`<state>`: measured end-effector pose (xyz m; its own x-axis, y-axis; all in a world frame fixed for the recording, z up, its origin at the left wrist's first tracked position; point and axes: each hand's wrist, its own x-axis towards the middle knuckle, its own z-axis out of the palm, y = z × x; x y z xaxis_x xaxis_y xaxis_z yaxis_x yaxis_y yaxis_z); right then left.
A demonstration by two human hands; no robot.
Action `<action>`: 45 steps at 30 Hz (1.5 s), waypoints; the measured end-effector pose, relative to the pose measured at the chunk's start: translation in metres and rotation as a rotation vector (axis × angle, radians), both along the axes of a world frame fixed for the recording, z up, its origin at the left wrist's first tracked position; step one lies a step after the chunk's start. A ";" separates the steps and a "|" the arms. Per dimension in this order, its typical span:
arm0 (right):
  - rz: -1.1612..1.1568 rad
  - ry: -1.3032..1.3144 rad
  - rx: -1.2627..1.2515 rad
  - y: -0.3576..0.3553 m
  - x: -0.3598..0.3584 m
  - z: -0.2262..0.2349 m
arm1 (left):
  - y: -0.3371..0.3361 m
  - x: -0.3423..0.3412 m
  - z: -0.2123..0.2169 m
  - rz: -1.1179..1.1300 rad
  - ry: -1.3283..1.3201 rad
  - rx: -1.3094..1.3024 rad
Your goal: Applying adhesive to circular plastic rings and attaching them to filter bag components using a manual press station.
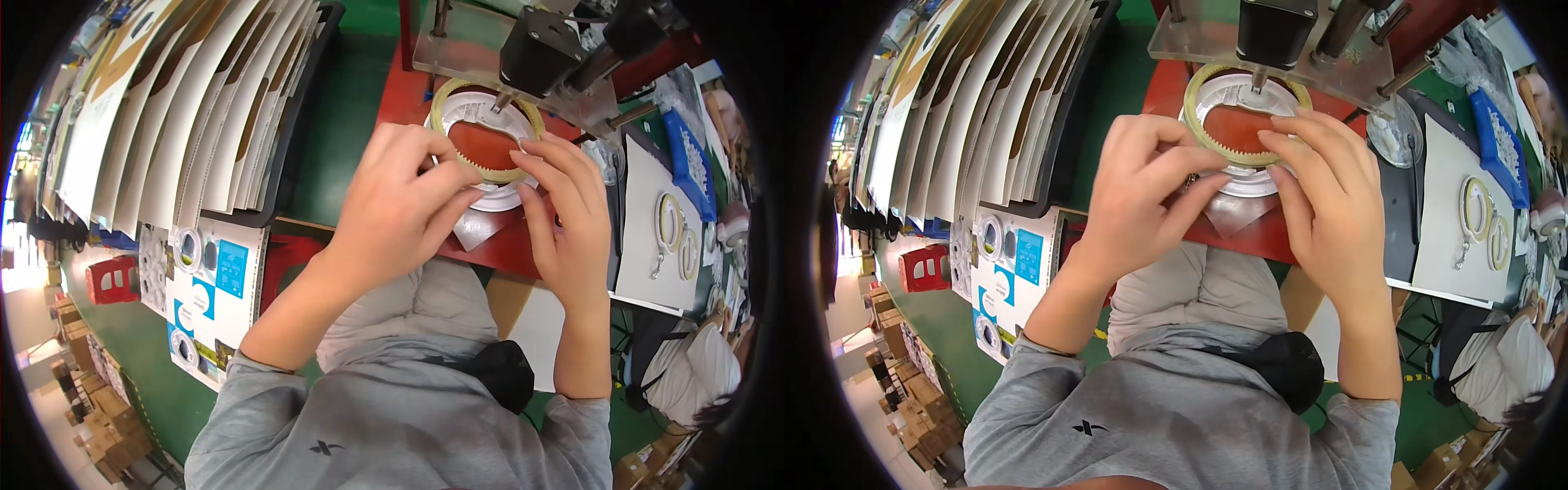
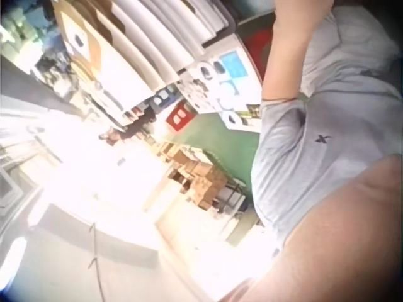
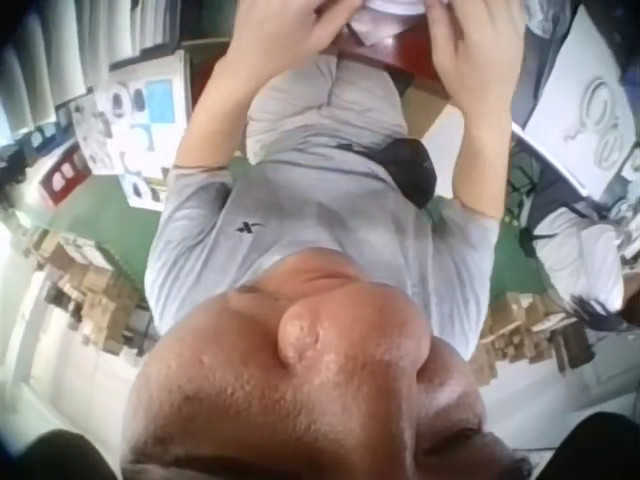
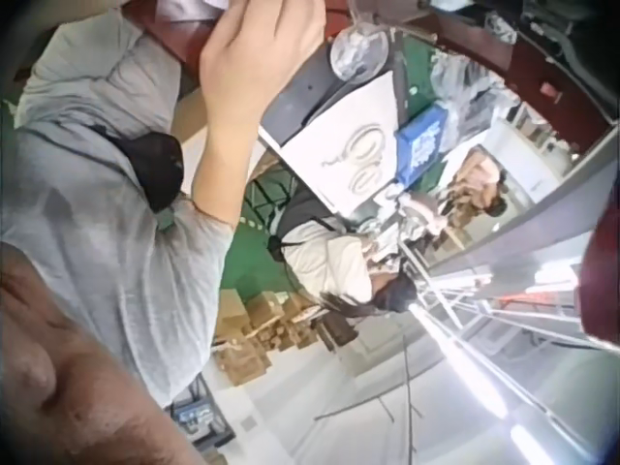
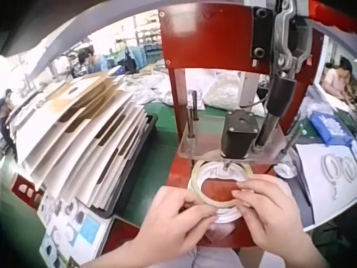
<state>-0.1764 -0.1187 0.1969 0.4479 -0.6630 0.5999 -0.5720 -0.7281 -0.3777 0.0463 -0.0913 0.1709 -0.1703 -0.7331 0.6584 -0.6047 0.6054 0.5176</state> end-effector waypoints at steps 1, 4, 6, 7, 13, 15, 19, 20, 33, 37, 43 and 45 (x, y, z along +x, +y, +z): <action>-0.016 0.088 -0.012 -0.004 -0.003 -0.002 | -0.001 -0.003 0.002 -0.003 -0.060 0.014; 0.002 0.206 -0.013 -0.012 -0.005 -0.009 | -0.005 -0.004 -0.004 -0.017 -0.121 0.045; 0.030 0.226 -0.010 -0.016 -0.008 -0.013 | -0.006 -0.003 -0.006 -0.016 -0.198 0.016; 0.037 0.210 -0.005 -0.017 -0.009 -0.016 | -0.006 -0.002 -0.005 -0.013 -0.201 0.019; 0.042 0.201 -0.005 -0.017 -0.010 -0.013 | -0.005 0.009 0.015 -0.121 -0.183 0.069; 0.034 0.189 0.011 -0.014 -0.008 -0.015 | -0.007 0.016 0.014 -0.171 -0.147 0.085; -0.001 0.125 -0.012 -0.009 0.002 -0.025 | -0.008 0.025 0.017 -0.208 -0.184 0.144; -0.016 0.105 -0.009 -0.007 0.004 -0.026 | -0.010 0.026 0.018 -0.207 -0.192 0.164; -0.033 0.054 -0.025 -0.010 0.011 -0.026 | -0.029 0.035 0.019 -0.298 -0.211 0.257; -0.011 0.049 0.004 -0.012 0.008 -0.025 | -0.034 0.037 0.013 -0.341 -0.176 0.245; 0.004 0.068 0.029 -0.012 0.009 -0.024 | -0.006 0.037 0.007 -0.179 -0.319 0.064; 0.009 0.067 0.031 -0.012 0.010 -0.022 | 0.007 0.031 0.003 -0.131 -0.299 0.049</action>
<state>-0.1666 -0.1305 0.1750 0.4925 -0.6765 0.5475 -0.5905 -0.7219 -0.3608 0.0775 -0.0844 0.1735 -0.4461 -0.7216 0.5294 -0.6529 0.6670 0.3590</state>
